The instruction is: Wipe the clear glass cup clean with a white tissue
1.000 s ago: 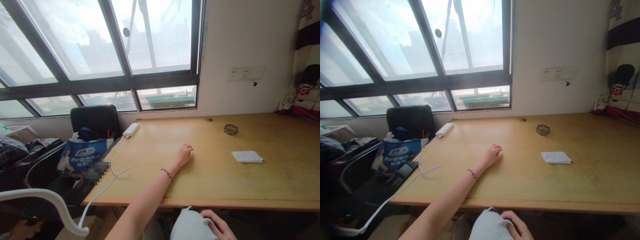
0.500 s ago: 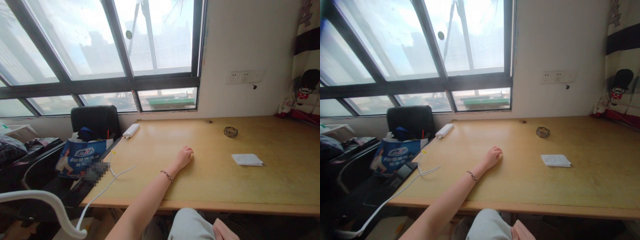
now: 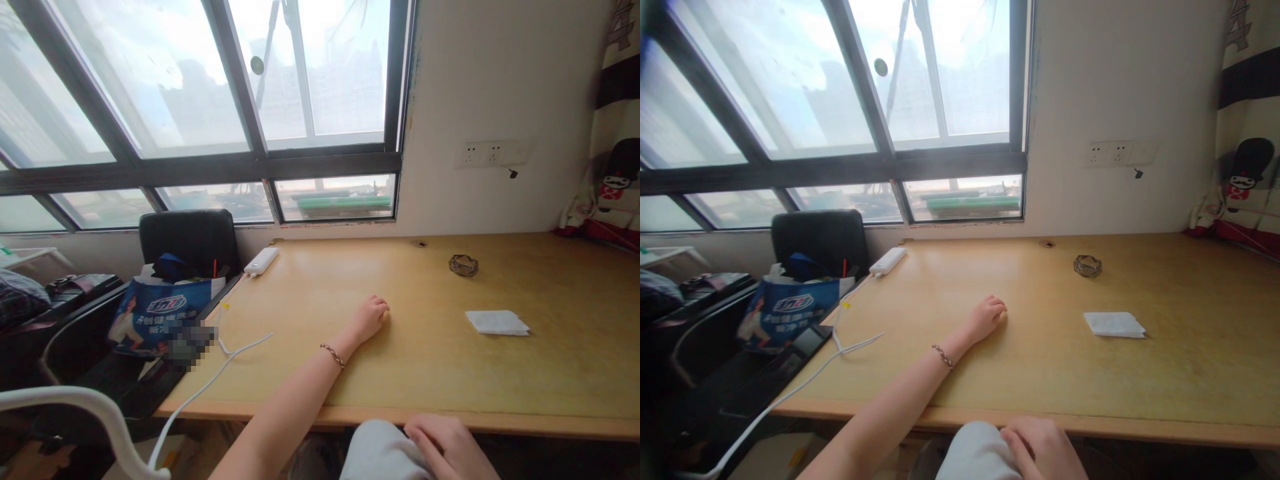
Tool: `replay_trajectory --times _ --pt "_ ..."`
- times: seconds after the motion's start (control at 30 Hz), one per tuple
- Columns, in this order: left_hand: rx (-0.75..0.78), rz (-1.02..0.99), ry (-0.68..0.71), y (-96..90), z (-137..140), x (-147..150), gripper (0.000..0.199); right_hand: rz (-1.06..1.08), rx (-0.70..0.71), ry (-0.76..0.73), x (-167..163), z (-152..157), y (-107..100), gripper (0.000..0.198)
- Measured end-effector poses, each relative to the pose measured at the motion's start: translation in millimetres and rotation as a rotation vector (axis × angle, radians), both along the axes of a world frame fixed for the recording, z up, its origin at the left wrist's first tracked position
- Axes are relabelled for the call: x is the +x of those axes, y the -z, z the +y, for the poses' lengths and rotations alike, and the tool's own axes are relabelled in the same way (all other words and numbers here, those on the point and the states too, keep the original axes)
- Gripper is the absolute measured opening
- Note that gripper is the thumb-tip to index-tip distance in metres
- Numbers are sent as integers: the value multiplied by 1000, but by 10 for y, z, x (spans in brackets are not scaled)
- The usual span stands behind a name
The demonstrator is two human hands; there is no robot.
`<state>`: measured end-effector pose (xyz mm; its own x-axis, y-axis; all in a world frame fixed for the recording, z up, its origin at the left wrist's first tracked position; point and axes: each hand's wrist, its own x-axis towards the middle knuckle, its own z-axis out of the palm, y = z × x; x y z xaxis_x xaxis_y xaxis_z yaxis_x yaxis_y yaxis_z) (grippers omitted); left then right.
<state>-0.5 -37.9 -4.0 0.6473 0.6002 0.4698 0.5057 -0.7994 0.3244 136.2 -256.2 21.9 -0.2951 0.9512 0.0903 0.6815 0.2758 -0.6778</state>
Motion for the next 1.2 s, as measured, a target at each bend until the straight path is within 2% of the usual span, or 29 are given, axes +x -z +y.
replay_trajectory --times 0.07,0.13,0.2,0.23,0.3,0.33,0.43,0.53,0.63,0.83,0.9,1.03,1.1,1.2 --pt "1 -10 -5 -7 -7 -4 24 -13 51 109 143 229 -73 37" --pt "-1 -20 -17 -14 -17 -10 25 -11 222 323 331 570 -94 33" --pt "-3 -28 -33 -20 -26 -17 25 -107 365 535 522 980 -92 34" --pt "-4 -31 -43 -23 -28 -20 25 -206 351 629 605 1192 -89 36" --pt "-9 -33 -64 -24 -27 -27 25 -340 210 914 720 1592 -77 48" --pt "-12 -33 -74 -22 -24 -31 26 -364 139 1010 750 1767 -64 53" --pt "-16 -34 -104 -5 -11 -40 27 -362 -4 1135 737 2137 19 62" --pt "-17 -35 -122 14 -5 -43 28 -404 51 1118 638 2258 145 63" --pt "-16 -35 -117 14 -13 -36 28 -461 149 1067 569 2230 259 64" --pt "-26 -38 -112 -20 -35 -30 26 -408 150 1099 652 2195 407 61" --pt "-25 -50 -126 -26 -37 -39 25 -384 223 975 658 2207 415 52" --pt "-6 -75 -147 -28 -33 -57 24 -287 386 595 553 2212 370 36" --pt "1 -81 -152 -28 -29 -60 24 -253 453 511 480 2201 345 33" --pt "4 -91 -165 -27 -23 -61 23 -259 505 494 420 2176 335 30"
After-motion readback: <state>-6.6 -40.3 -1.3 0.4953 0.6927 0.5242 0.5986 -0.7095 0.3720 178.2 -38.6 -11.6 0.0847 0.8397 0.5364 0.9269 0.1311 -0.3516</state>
